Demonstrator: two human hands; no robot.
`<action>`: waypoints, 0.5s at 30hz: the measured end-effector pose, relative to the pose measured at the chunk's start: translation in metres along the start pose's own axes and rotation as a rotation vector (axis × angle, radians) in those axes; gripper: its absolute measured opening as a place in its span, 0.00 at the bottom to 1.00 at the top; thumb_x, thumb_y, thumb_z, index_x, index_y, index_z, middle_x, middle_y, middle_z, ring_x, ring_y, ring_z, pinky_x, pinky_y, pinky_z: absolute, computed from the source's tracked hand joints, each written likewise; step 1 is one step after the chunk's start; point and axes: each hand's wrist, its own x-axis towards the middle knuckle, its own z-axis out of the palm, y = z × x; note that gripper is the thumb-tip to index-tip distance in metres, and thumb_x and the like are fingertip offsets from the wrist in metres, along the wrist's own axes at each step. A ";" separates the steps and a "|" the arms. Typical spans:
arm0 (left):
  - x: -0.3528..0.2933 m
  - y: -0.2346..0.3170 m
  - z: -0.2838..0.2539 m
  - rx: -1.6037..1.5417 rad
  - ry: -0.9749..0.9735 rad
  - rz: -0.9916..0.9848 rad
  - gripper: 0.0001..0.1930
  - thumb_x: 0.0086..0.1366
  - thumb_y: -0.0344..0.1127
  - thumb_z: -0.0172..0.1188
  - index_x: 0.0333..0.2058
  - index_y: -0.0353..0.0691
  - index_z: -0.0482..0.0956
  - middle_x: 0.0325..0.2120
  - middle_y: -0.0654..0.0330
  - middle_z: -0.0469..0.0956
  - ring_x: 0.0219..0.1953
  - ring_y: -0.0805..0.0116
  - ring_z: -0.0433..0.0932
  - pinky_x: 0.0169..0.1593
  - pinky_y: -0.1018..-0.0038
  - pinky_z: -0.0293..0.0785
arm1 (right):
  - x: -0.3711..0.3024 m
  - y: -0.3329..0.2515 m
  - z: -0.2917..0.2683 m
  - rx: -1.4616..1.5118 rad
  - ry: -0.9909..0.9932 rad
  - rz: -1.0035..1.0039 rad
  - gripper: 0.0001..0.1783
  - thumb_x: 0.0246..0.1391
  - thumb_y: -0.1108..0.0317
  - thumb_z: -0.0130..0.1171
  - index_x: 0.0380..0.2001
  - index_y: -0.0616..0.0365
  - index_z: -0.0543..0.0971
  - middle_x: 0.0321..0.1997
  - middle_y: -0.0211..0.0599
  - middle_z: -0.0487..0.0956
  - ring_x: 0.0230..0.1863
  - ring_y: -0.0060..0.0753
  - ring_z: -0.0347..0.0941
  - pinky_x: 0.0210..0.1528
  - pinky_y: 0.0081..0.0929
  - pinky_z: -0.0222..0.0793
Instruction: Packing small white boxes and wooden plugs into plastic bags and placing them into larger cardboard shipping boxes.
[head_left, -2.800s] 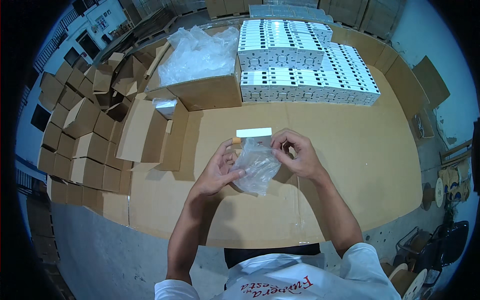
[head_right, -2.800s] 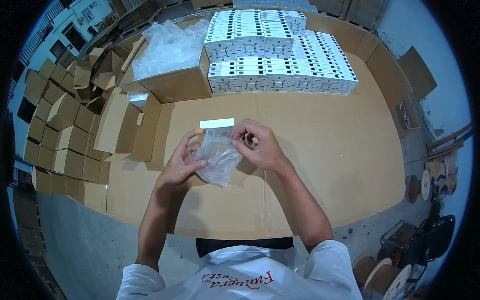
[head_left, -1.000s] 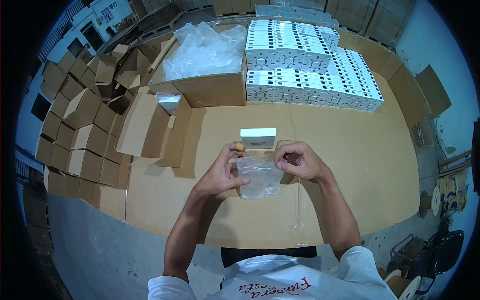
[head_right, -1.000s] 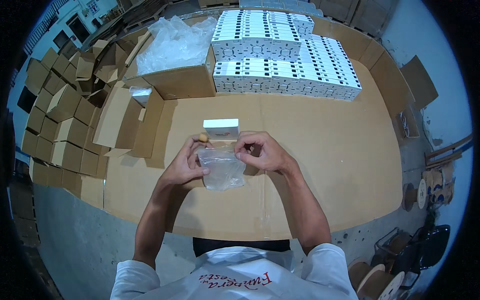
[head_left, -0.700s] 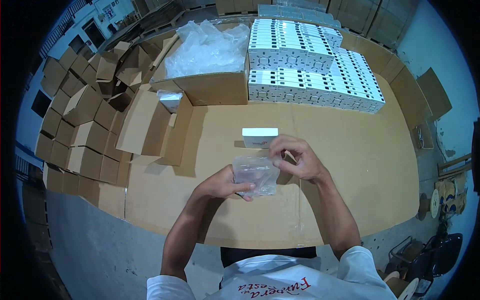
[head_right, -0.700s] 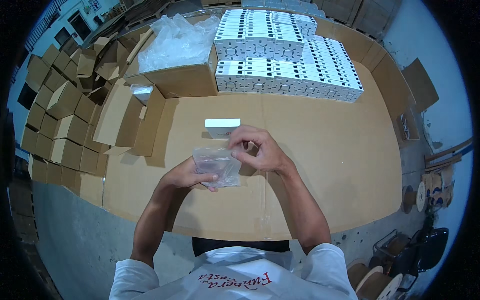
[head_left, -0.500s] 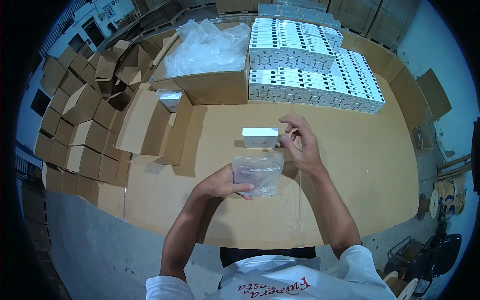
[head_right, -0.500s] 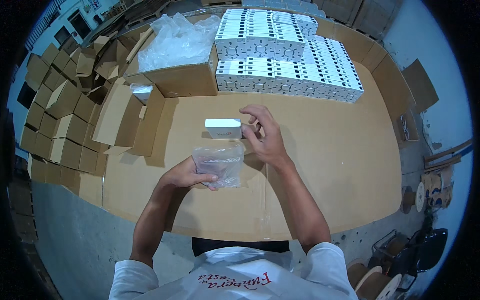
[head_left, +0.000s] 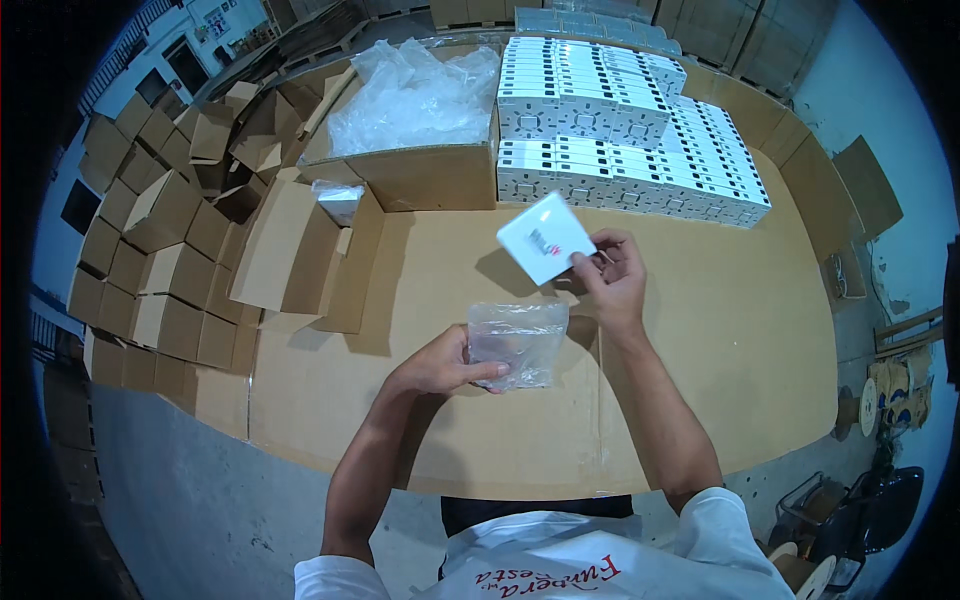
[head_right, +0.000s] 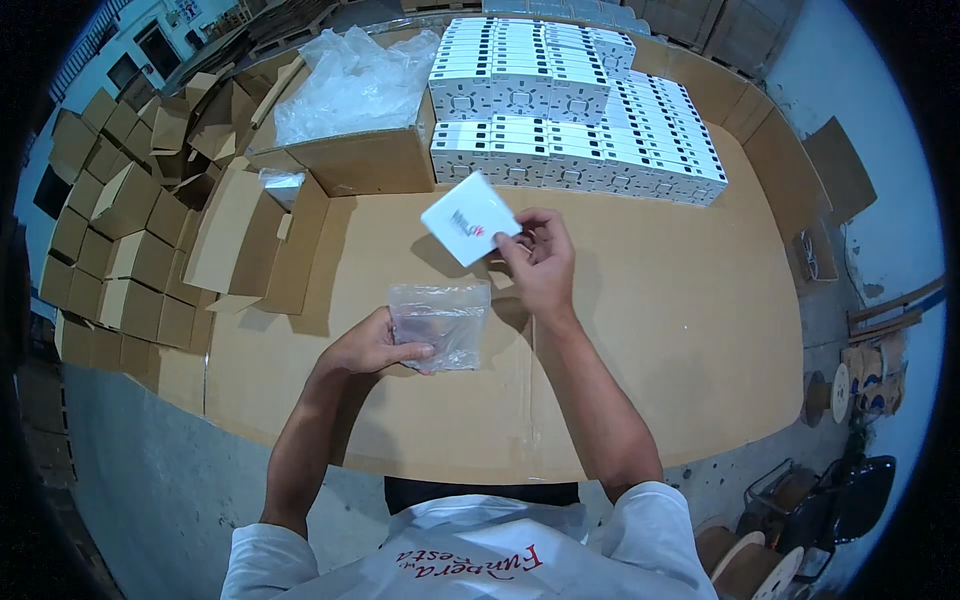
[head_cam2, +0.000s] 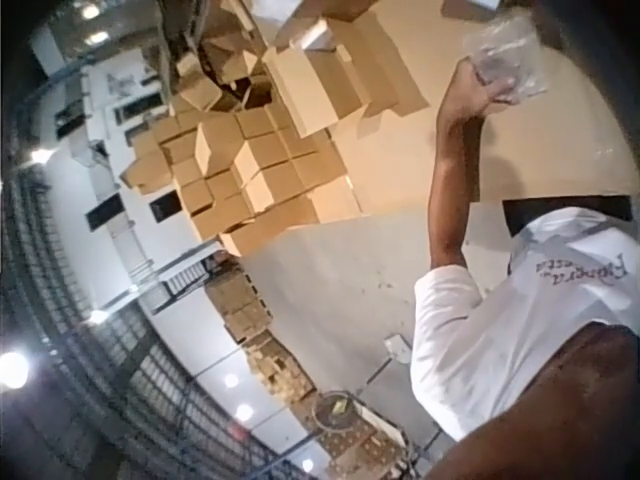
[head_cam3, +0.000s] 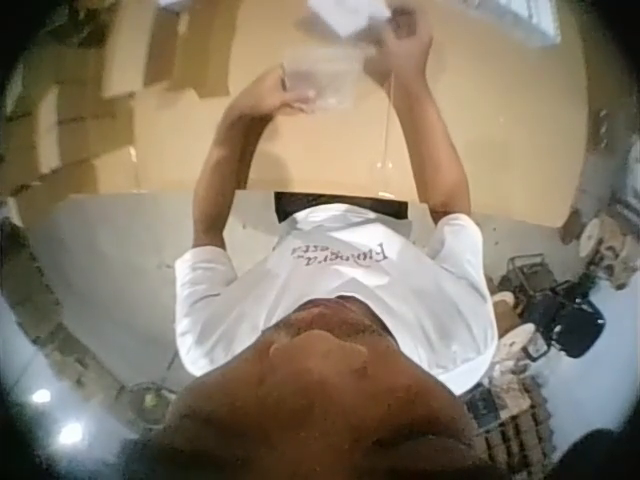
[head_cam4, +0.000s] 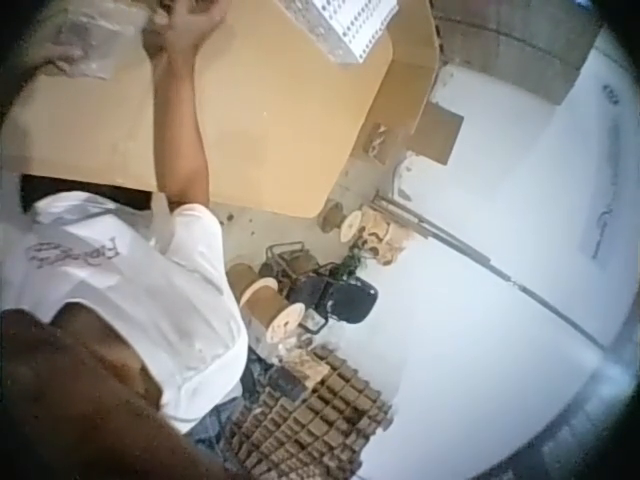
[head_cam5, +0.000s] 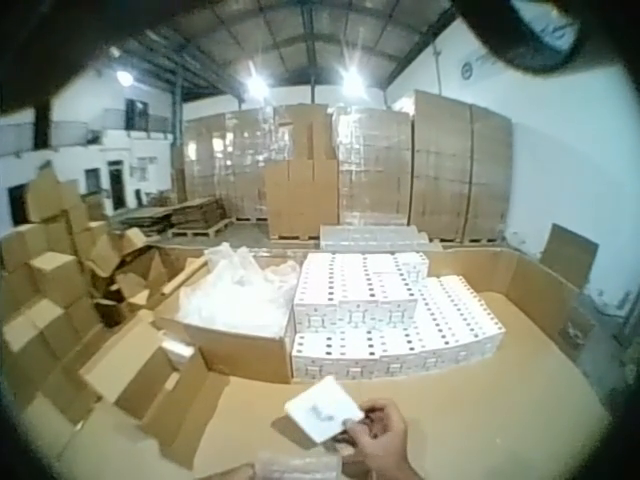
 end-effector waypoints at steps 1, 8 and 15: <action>0.000 0.000 0.000 0.006 0.006 -0.002 0.19 0.65 0.32 0.66 0.51 0.30 0.75 0.41 0.56 0.81 0.41 0.70 0.80 0.44 0.70 0.83 | 0.001 -0.004 -0.001 -0.001 0.000 0.000 0.15 0.58 0.80 0.61 0.47 0.64 0.70 0.46 0.43 0.76 0.43 0.29 0.80 0.41 0.29 0.85; 0.000 0.003 -0.004 0.107 0.013 0.017 0.23 0.63 0.32 0.68 0.55 0.31 0.73 0.43 0.57 0.80 0.45 0.71 0.79 0.49 0.70 0.80 | 0.000 -0.014 -0.012 0.223 -0.146 0.126 0.15 0.58 0.78 0.61 0.44 0.62 0.67 0.46 0.42 0.73 0.45 0.34 0.81 0.42 0.30 0.86; -0.001 0.002 -0.003 0.116 0.035 -0.011 0.24 0.62 0.32 0.69 0.55 0.32 0.73 0.46 0.58 0.80 0.48 0.72 0.77 0.54 0.70 0.76 | -0.002 -0.019 -0.018 0.120 -0.235 0.118 0.16 0.55 0.78 0.65 0.42 0.62 0.69 0.42 0.35 0.72 0.43 0.27 0.79 0.43 0.27 0.82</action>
